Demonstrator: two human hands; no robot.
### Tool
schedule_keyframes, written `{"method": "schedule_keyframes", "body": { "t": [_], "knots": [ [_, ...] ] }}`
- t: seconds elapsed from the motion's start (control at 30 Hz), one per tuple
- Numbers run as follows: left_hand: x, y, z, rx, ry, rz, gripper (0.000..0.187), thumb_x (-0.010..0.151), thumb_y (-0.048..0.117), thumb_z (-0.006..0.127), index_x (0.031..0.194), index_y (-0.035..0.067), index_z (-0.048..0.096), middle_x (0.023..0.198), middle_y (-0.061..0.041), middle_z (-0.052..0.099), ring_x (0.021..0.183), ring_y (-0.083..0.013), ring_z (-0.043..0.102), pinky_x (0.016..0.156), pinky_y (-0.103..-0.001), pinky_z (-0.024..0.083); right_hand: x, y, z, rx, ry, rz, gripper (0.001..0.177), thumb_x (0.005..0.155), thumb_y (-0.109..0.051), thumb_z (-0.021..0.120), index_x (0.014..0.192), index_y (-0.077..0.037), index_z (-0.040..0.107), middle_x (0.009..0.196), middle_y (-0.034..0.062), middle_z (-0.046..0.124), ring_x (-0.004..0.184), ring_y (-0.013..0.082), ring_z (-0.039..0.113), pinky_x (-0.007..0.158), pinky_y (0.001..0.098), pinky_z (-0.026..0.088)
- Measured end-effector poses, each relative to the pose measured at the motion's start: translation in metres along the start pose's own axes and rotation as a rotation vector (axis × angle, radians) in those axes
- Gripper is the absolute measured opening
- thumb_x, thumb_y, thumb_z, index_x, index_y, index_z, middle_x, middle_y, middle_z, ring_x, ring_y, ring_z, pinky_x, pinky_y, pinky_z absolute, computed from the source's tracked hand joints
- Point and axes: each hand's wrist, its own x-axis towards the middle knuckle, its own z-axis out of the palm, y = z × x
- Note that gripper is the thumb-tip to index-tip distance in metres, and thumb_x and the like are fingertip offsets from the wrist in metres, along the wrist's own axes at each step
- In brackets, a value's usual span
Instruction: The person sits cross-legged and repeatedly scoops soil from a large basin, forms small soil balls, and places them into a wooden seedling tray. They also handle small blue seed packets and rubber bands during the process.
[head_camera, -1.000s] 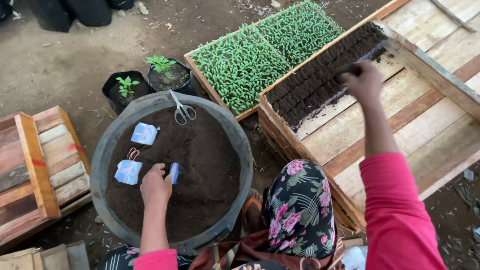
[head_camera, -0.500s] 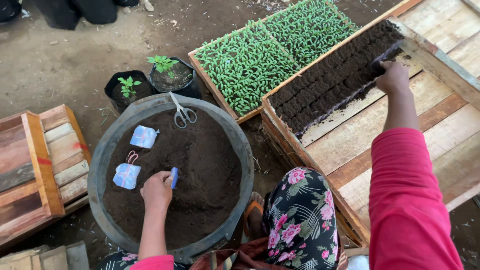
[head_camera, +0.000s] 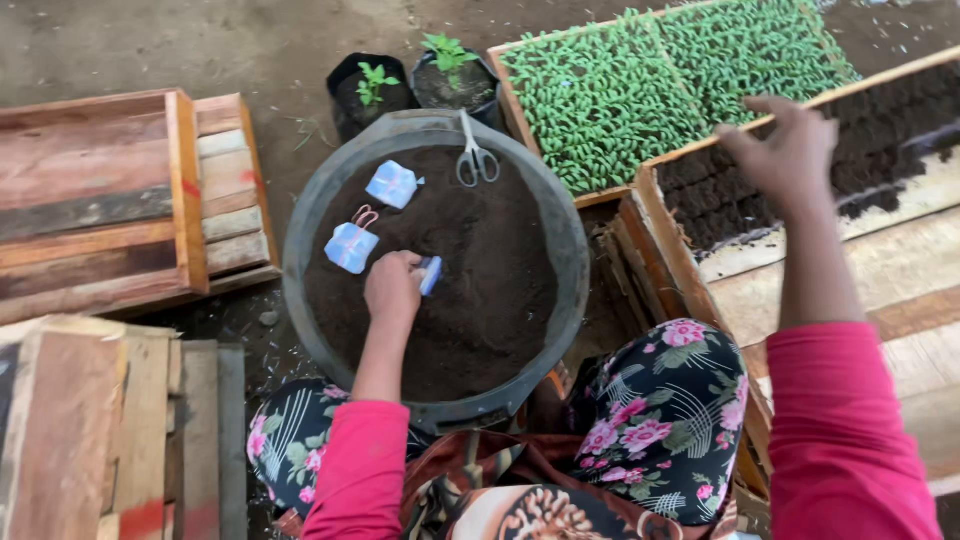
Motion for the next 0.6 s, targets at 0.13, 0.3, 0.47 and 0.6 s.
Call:
{"method": "schedule_keyframes", "body": {
  "t": [0.13, 0.3, 0.47, 0.6],
  "knots": [
    [-0.008, 0.004, -0.015, -0.082, 0.040, 0.000, 0.012, 0.092, 0.013, 0.069, 0.094, 0.015, 0.080, 0.084, -0.011, 0.074, 0.090, -0.0371, 0.071, 0.083, -0.048, 0.057, -0.031, -0.099, 0.043, 0.267, -0.015, -0.107, 0.038, 0.096, -0.034, 0.074, 0.127, -0.012, 0.070, 0.097, 0.0076, 0.071, 0.094, 0.0262, 0.063, 0.099, 0.0511, 0.040],
    [-0.026, 0.024, -0.037, -0.315, 0.042, 0.059, 0.008, 0.092, 0.015, 0.070, 0.091, 0.009, 0.075, 0.082, -0.014, 0.070, 0.089, -0.0396, 0.069, 0.077, -0.052, 0.056, -0.089, -0.200, 0.089, 0.874, -0.166, -0.159, 0.023, 0.081, -0.007, 0.075, 0.104, -0.008, 0.077, 0.096, 0.0157, 0.076, 0.094, 0.0245, 0.071, 0.087, 0.0400, 0.054],
    [-0.043, 0.048, -0.040, -0.577, 0.003, 0.141, 0.011, 0.086, 0.020, 0.078, 0.084, 0.009, 0.077, 0.063, -0.008, 0.068, 0.062, -0.0210, 0.067, 0.059, -0.034, 0.055, -0.123, -0.218, 0.128, 1.080, -0.405, -0.072, 0.017, 0.079, -0.006, 0.079, 0.095, -0.004, 0.076, 0.072, 0.0101, 0.073, 0.059, 0.0121, 0.065, 0.059, 0.0251, 0.056],
    [-0.048, 0.058, -0.027, -0.969, -0.177, 0.055, 0.016, 0.086, 0.016, 0.076, 0.082, 0.001, 0.075, 0.060, -0.011, 0.066, 0.056, -0.0083, 0.062, 0.058, -0.021, 0.059, -0.128, -0.212, 0.153, 1.158, -0.495, -0.042, 0.016, 0.079, -0.005, 0.082, 0.094, -0.003, 0.075, 0.072, 0.0098, 0.072, 0.060, 0.0115, 0.067, 0.059, 0.0243, 0.057]
  ]
}}
